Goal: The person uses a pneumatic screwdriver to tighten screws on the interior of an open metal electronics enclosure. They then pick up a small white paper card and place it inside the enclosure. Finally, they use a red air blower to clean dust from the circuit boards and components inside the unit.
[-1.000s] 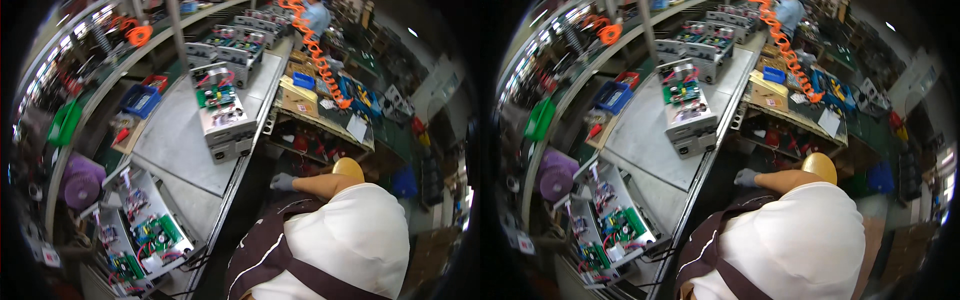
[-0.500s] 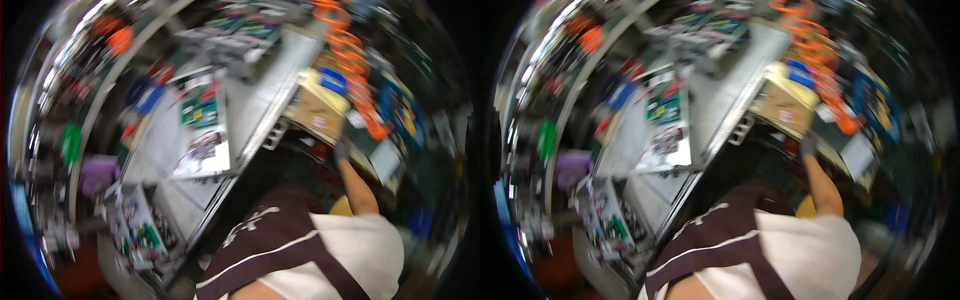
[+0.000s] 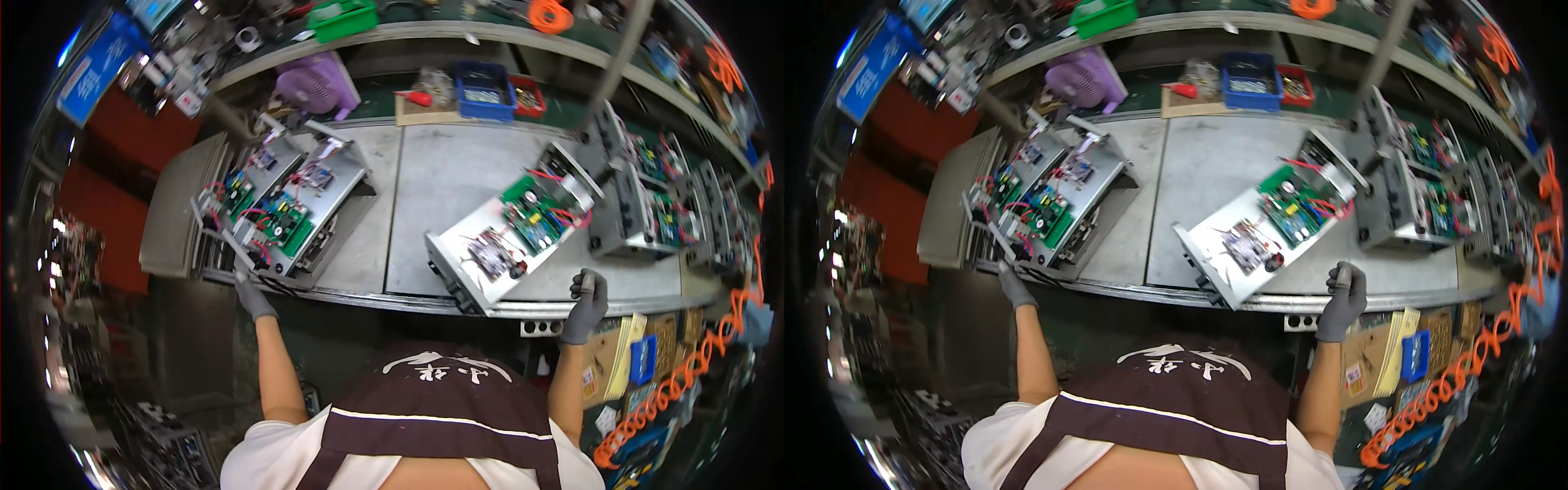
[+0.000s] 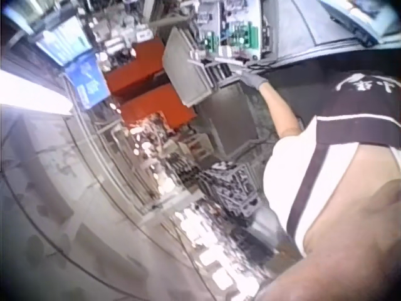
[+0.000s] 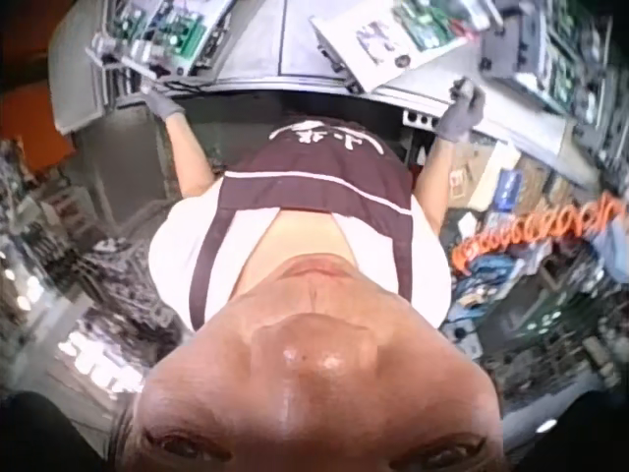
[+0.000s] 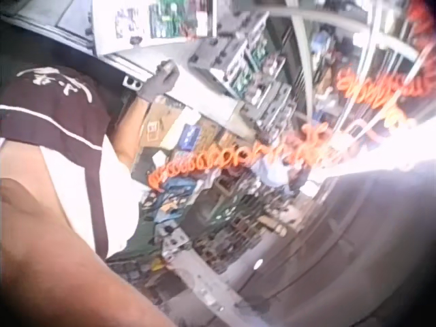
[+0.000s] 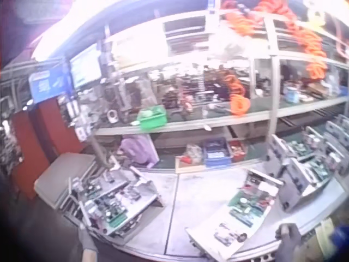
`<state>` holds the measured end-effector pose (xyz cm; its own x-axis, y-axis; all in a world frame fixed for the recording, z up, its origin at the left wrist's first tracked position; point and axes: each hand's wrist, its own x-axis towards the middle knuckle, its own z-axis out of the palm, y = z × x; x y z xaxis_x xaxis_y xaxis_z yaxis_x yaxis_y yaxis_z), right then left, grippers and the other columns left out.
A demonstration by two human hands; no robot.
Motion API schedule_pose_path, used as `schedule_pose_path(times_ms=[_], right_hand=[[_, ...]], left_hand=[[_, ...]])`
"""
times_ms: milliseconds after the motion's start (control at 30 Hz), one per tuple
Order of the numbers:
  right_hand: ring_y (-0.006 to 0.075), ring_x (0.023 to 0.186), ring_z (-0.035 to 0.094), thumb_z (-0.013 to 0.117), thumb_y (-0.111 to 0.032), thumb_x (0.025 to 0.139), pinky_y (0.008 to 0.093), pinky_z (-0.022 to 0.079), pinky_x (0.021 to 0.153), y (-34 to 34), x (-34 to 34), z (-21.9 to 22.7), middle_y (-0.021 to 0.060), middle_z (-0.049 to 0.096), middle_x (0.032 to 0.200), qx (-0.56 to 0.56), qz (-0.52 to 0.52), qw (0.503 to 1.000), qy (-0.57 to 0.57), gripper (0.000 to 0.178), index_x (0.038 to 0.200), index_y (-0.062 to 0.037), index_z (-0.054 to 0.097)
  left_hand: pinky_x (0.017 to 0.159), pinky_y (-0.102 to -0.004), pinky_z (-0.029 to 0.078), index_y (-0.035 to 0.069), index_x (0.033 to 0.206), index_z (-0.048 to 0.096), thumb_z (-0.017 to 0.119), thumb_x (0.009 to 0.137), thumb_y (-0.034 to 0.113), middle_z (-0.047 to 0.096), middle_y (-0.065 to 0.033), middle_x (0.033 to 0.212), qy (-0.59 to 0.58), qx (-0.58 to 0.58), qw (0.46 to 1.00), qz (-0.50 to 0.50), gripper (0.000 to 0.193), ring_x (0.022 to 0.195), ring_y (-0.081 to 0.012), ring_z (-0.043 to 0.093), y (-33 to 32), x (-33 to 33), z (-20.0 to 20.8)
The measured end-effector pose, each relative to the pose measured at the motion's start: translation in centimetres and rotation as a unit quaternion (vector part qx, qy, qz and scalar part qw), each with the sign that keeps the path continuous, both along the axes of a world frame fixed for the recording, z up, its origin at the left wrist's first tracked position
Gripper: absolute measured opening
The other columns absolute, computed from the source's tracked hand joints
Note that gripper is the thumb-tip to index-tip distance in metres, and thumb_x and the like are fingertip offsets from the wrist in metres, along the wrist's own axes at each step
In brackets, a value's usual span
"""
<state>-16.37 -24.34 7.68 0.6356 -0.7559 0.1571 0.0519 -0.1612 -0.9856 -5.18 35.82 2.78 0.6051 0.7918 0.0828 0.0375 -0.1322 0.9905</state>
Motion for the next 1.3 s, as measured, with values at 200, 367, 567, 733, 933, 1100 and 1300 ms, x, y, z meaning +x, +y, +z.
schedule_pose_path(times_ms=[200, 367, 567, 733, 933, 1100, 1300], right_hand=[[0.0052, 0.071, 0.049, 0.049, -0.018, 0.093, 0.0165, 0.039, 0.062, 5.1, 13.8, 8.0, 0.0024, 0.056, 0.088, -0.13, 0.243, 0.96, -0.049, 0.037, 0.125, -0.0003, 0.046], [0.0117, 0.08, 0.054, 0.058, -0.015, 0.084, 0.0245, 0.044, 0.07, 9.4, 28.8, 6.3, 0.0055, 0.058, 0.088, -0.191, 0.399, 0.89, 0.112, 0.05, 0.13, -0.0051, 0.043], [0.0319, 0.099, 0.058, 0.068, -0.031, 0.076, 0.0375, 0.045, 0.086, 15.3, 49.6, -4.1, 0.0206, 0.06, 0.106, -0.4, 0.396, 0.799, 0.211, 0.065, 0.13, -0.005, 0.042], [0.0382, 0.11, 0.049, 0.068, -0.016, 0.071, 0.0425, 0.039, 0.095, 17.9, 61.5, -12.4, 0.0226, 0.051, 0.12, -0.514, 0.343, 0.776, 0.125, 0.061, 0.125, -0.0062, 0.044], [0.038, 0.102, 0.056, 0.063, -0.041, 0.075, 0.0454, 0.043, 0.086, 16.6, 72.3, -19.4, 0.0222, 0.058, 0.109, -0.531, 0.301, 0.748, 0.259, 0.062, 0.126, -0.0107, 0.046], [0.0397, 0.102, 0.056, 0.063, -0.045, 0.072, 0.0461, 0.043, 0.086, 14.9, 73.2, -23.1, 0.0224, 0.059, 0.109, -0.551, 0.284, 0.751, 0.226, 0.066, 0.124, -0.0072, 0.046], [0.0213, 0.066, 0.06, 0.066, -0.035, 0.076, 0.0308, 0.048, 0.053, 12.8, 69.9, -24.6, 0.0091, 0.062, 0.087, -0.127, 0.355, 0.884, 0.276, 0.051, 0.115, -0.0061, 0.054]], left_hand=[[0.095, -0.0329, 0.036, -0.003, 0.129, 0.039, 0.053, 0.088, 0.034, 0.047, -0.0156, 0.124, 0.036, 0.042, 0.995, -0.078, 0.058, 0.113, -0.0233, 0.046, 2.0, 3.4, 1.2], [0.1, -0.0344, 0.032, -0.003, 0.138, 0.023, 0.059, 0.083, 0.036, 0.034, -0.0184, 0.136, 0.086, -0.011, 0.99, -0.112, 0.076, 0.122, -0.026, 0.038, 0.5, 4.0, 4.8], [0.097, -0.0341, 0.035, 0.001, 0.139, 0.015, 0.055, 0.084, 0.02, 0.037, -0.0165, 0.131, 0.158, -0.023, 0.958, -0.237, 0.071, 0.118, -0.0229, 0.042, 3.5, 2.7, 4.8], [0.091, -0.0328, 0.039, 0.002, 0.139, 0.017, 0.052, 0.082, 0.013, 0.046, -0.0163, 0.119, 0.206, 0.038, 0.965, -0.155, 0.068, 0.107, -0.0222, 0.05, 1.2, 4.1, 6.1], [0.096, -0.034, 0.035, 0.0, 0.138, 0.022, 0.051, 0.077, 0.009, 0.044, -0.0158, 0.123, 0.209, 0.091, 0.971, -0.073, 0.069, 0.112, -0.0234, 0.046, 0.9, 3.7, 5.6], [0.098, -0.0347, 0.035, 0.002, 0.138, 0.024, 0.049, 0.077, 0.013, 0.043, -0.0135, 0.126, 0.226, -0.019, 0.973, -0.05, 0.067, 0.115, -0.0224, 0.045, 0.2, 4.3, 7.0], [0.083, -0.0288, 0.042, 0.002, 0.133, 0.033, 0.047, 0.082, 0.022, 0.052, -0.0078, 0.114, 0.226, -0.219, 0.946, -0.083, 0.056, 0.096, -0.0145, 0.051, 3.1, 2.8, 4.2]])
